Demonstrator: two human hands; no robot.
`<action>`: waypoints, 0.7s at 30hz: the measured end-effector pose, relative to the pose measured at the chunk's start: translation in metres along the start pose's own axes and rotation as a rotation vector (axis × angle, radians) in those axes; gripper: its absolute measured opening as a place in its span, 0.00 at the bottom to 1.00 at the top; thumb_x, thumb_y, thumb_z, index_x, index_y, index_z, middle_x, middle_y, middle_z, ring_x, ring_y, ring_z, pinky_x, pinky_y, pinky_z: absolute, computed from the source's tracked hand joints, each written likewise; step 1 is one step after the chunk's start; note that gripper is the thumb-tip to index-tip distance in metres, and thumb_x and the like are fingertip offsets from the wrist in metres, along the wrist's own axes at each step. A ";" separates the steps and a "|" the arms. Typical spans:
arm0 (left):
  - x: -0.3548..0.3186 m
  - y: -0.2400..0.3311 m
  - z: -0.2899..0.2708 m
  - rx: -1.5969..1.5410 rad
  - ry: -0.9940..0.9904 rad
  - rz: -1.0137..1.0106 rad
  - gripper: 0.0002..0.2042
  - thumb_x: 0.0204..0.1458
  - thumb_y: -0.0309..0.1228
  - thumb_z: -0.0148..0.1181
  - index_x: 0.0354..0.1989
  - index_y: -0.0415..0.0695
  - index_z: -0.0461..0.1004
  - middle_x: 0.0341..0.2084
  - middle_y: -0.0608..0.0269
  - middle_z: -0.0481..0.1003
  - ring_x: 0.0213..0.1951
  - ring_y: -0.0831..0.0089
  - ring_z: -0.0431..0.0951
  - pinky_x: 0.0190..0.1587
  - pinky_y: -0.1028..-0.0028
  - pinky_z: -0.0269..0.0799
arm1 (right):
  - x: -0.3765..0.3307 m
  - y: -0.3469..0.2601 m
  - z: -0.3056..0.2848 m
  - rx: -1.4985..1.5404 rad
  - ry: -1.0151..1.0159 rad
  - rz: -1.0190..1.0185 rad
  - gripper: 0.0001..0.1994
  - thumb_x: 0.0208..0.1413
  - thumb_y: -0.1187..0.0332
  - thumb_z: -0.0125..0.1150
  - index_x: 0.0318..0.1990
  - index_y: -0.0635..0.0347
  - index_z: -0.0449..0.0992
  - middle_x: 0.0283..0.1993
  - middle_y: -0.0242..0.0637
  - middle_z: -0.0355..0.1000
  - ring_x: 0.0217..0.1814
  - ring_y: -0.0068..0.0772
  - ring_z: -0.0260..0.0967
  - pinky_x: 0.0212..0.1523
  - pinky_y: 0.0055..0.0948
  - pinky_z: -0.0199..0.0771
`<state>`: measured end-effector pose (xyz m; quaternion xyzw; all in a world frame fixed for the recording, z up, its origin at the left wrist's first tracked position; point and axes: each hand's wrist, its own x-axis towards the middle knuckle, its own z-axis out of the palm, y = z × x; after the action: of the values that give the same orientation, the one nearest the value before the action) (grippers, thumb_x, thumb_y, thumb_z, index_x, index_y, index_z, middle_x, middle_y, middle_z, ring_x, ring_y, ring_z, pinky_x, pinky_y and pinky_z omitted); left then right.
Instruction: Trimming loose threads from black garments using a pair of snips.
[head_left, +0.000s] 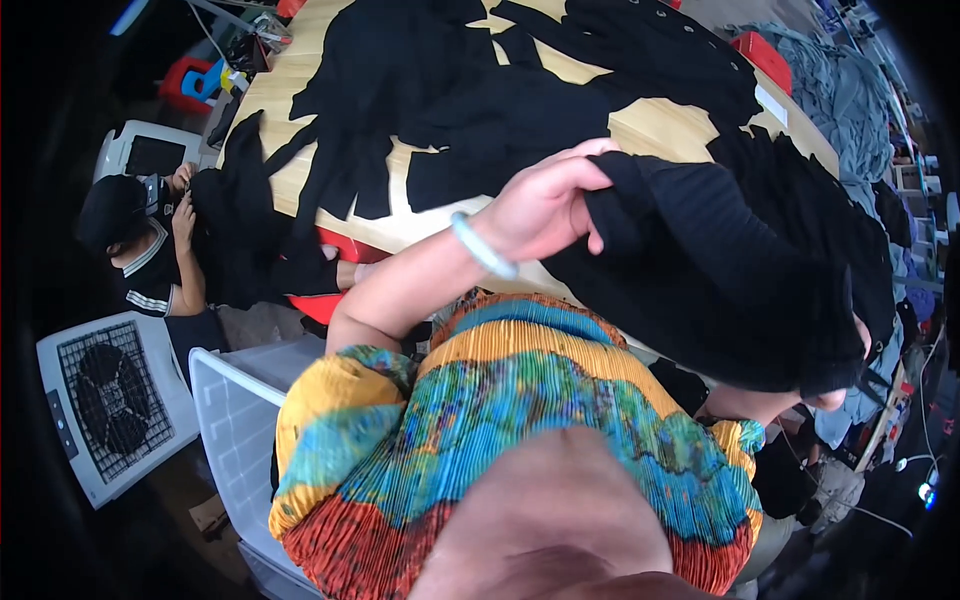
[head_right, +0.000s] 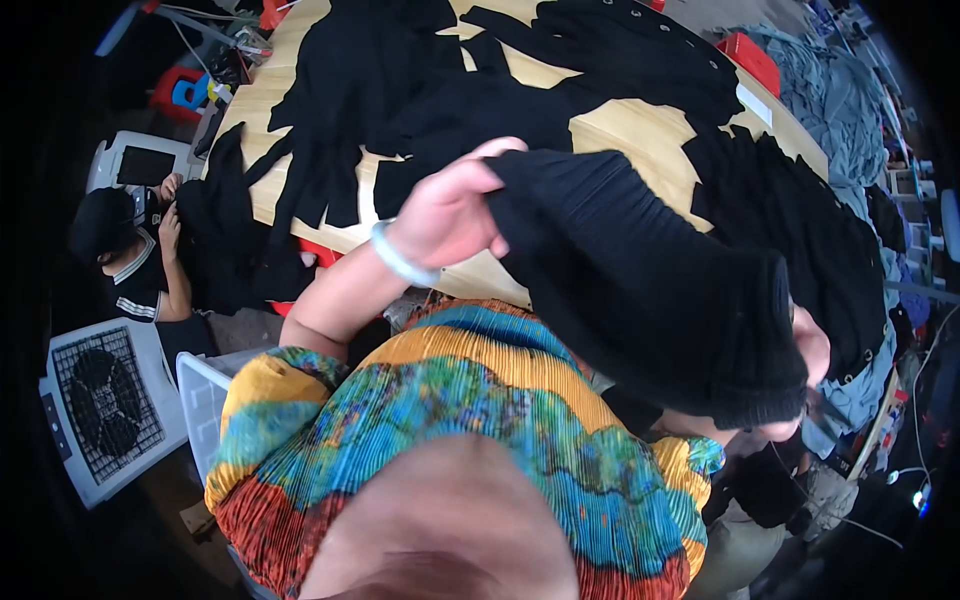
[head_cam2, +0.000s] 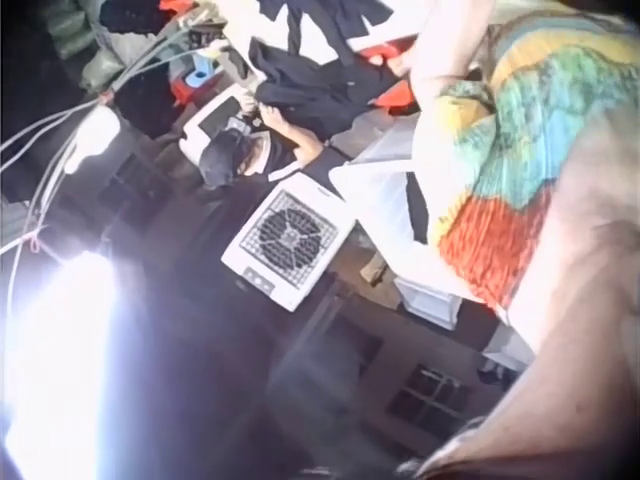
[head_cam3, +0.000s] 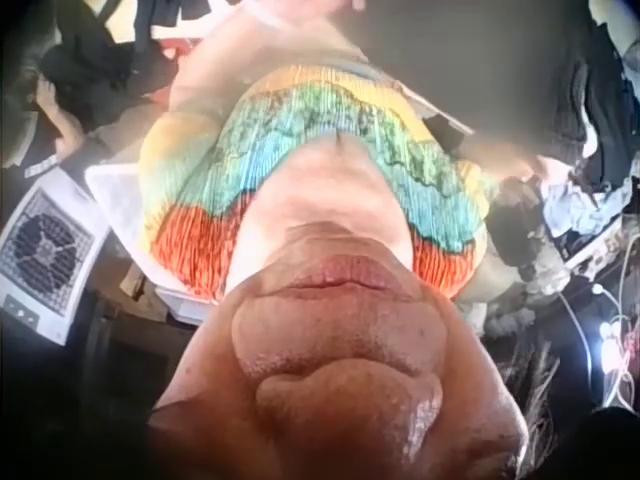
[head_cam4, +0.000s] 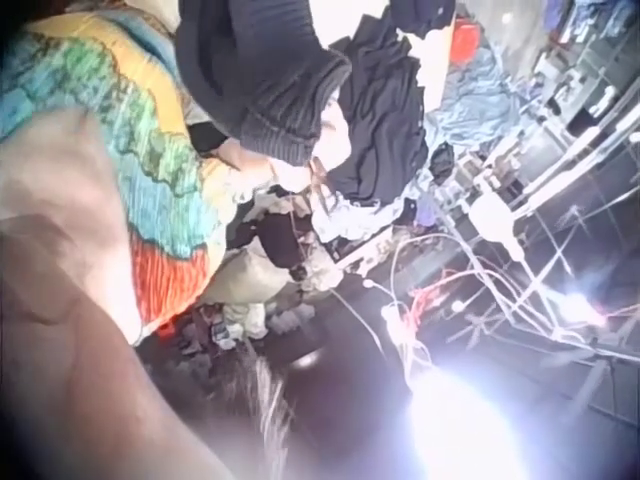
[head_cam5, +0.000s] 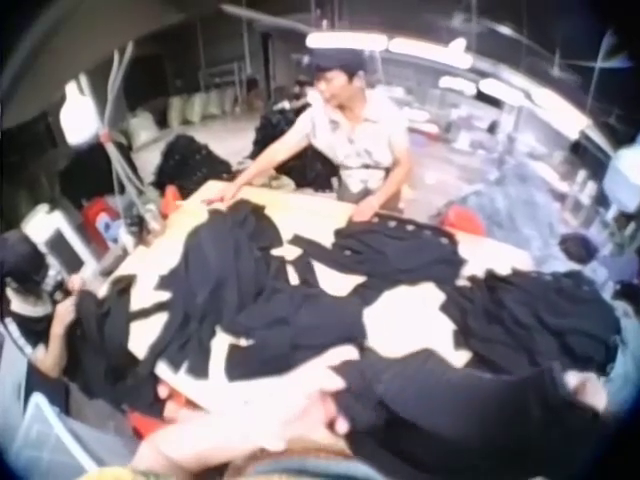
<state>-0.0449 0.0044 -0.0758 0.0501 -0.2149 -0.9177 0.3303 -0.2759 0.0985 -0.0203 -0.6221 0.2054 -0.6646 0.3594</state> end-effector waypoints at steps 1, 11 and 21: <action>-0.011 0.004 0.012 -0.016 -0.033 0.065 0.10 0.47 0.23 0.36 0.37 0.37 0.60 0.32 0.53 0.69 0.27 0.68 0.73 0.22 0.75 0.71 | 0.000 0.003 0.011 -0.029 0.064 0.080 0.11 0.27 0.63 0.56 0.17 0.60 0.65 0.19 0.35 0.64 0.24 0.32 0.61 0.28 0.27 0.60; -0.036 -0.014 -0.026 0.094 -0.010 -0.009 0.23 0.48 0.24 0.49 0.52 0.42 0.50 0.41 0.62 0.64 0.40 0.77 0.67 0.37 0.74 0.69 | 0.033 0.061 0.078 0.196 -0.263 0.635 0.07 0.35 0.82 0.54 0.27 0.70 0.68 0.27 0.35 0.67 0.28 0.22 0.63 0.28 0.19 0.61; -0.075 -0.013 -0.058 0.877 0.070 0.195 0.12 0.40 0.16 0.53 0.36 0.38 0.66 0.33 0.59 0.67 0.38 0.72 0.67 0.42 0.76 0.62 | 0.052 0.284 0.038 -0.645 -0.369 0.734 0.23 0.39 0.56 0.61 0.40 0.63 0.70 0.34 0.38 0.70 0.34 0.28 0.68 0.32 0.23 0.68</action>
<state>0.0191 0.0393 -0.1377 0.1958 -0.5761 -0.7022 0.3696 -0.1736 -0.1196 -0.1842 -0.6951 0.5374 -0.2772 0.3889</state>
